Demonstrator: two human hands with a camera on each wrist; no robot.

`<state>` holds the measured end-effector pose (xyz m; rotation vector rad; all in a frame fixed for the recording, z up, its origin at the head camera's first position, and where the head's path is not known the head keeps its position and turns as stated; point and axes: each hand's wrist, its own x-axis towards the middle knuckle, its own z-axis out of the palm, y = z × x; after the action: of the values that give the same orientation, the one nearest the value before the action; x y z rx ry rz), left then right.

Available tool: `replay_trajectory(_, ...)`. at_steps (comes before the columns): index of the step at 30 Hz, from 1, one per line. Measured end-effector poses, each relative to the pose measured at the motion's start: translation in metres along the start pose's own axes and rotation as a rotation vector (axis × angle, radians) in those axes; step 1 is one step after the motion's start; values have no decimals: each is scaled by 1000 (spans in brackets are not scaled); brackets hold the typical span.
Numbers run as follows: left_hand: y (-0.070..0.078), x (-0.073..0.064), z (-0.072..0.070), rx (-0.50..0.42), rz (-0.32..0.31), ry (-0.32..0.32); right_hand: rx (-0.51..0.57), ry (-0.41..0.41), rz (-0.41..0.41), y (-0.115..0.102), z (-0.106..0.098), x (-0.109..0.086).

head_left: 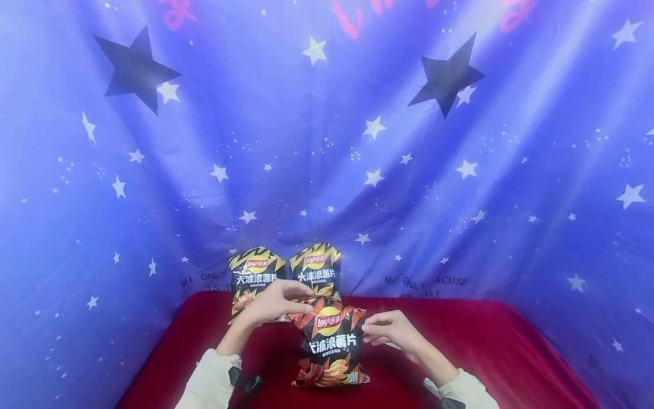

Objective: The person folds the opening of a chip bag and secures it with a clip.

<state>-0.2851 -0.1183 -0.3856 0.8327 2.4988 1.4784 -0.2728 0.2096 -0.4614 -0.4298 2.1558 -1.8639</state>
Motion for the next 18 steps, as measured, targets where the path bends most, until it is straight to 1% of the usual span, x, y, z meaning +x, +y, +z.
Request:
replay_trajectory(3, 13, 12, 8, 90, 37, 19, -24, 46, -30, 0, 3, 0)
replay_trajectory(5, 20, 19, 11, 145, 60, 31, -45, 71, -59, 0, 4, 2)
replay_trajectory(8, 26, 30, 15, 226, 92, 44, -75, 103, -100, 0, 6, 6)
replay_trajectory(11, 27, 37, 17, 291, 121, 49, -92, 138, -118, 2, 7, 8)
replay_trajectory(13, 27, 40, 19, 308, 133, 51, -97, 158, -121, 3, 8, 7)
replay_trajectory(18, 24, 41, 23, 267, 115, 39, -100, 182, -125, 8, 7, 5)
